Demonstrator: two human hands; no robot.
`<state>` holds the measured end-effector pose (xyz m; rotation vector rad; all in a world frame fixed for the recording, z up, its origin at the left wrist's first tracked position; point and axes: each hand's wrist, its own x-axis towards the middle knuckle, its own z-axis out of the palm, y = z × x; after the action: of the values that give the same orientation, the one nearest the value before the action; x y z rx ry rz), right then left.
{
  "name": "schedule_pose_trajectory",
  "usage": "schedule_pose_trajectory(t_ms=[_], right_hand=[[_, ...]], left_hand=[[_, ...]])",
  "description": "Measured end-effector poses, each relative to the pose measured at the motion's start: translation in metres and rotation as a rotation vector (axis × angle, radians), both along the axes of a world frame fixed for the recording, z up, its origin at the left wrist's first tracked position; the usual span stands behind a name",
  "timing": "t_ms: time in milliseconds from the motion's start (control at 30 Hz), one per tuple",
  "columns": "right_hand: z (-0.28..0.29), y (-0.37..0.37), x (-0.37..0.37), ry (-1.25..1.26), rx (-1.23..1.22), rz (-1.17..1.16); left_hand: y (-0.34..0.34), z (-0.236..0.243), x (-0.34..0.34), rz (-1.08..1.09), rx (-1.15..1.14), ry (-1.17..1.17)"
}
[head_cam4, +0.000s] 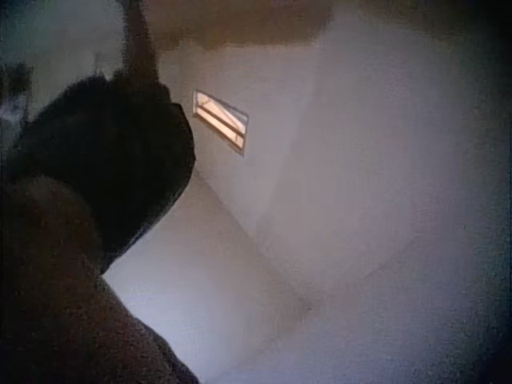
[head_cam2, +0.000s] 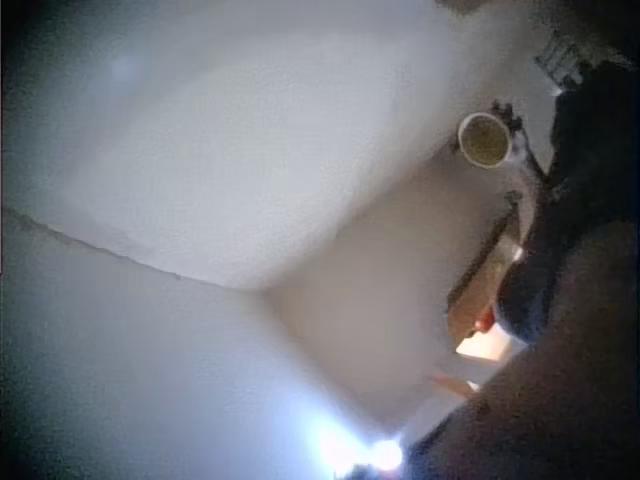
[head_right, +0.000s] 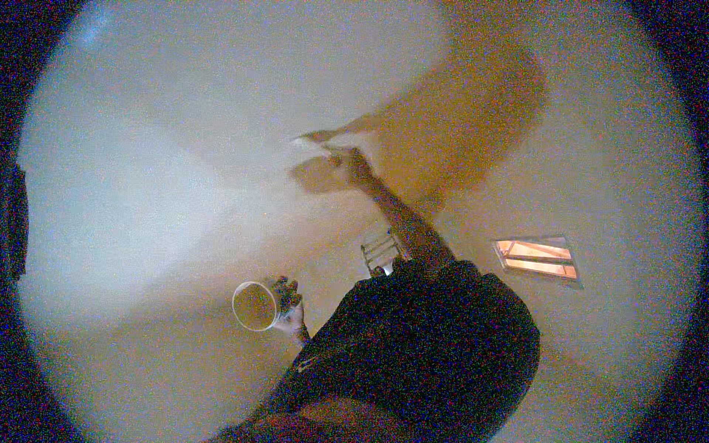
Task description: The person stands on a ladder and paints the ceiling with a brush, repeatedly dipping the brush into a paint can held in the other hand. The person applies paint in broad strokes across the ceiling surface.
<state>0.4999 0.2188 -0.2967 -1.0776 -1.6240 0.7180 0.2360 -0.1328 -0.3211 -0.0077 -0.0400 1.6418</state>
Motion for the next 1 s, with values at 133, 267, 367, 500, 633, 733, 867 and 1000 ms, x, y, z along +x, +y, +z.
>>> schedule_pose_trajectory(t_ms=[133,267,367,500,633,733,867,1000], right_hand=[[-0.016,0.034,0.130,-0.282,0.158,-0.214],[-0.016,0.045,0.226,-0.311,0.009,-0.688],[0.012,0.058,0.243,-0.164,-0.074,-0.944],[-0.008,0.048,0.140,-0.330,-0.031,-0.719],[-0.080,-0.032,0.014,-0.172,-0.112,0.027],[-0.080,-0.099,-0.011,-0.075,-0.119,0.123],[-0.006,-0.170,0.014,-0.138,-0.343,0.363],[0.063,-0.203,0.012,-0.184,-0.346,0.498]], left_hand=[[-0.037,-0.008,0.003,0.075,0.036,0.057],[-0.081,-0.009,-0.001,0.139,-0.076,0.137],[-0.095,-0.009,-0.005,0.133,-0.096,0.164],[-0.087,-0.008,-0.006,0.118,-0.076,0.176],[-0.066,-0.003,-0.008,0.092,-0.061,0.170],[-0.049,0.003,-0.007,0.053,-0.032,0.165],[-0.038,0.010,0.007,0.102,-0.076,0.151],[-0.018,0.014,0.011,0.098,-0.047,0.064]])
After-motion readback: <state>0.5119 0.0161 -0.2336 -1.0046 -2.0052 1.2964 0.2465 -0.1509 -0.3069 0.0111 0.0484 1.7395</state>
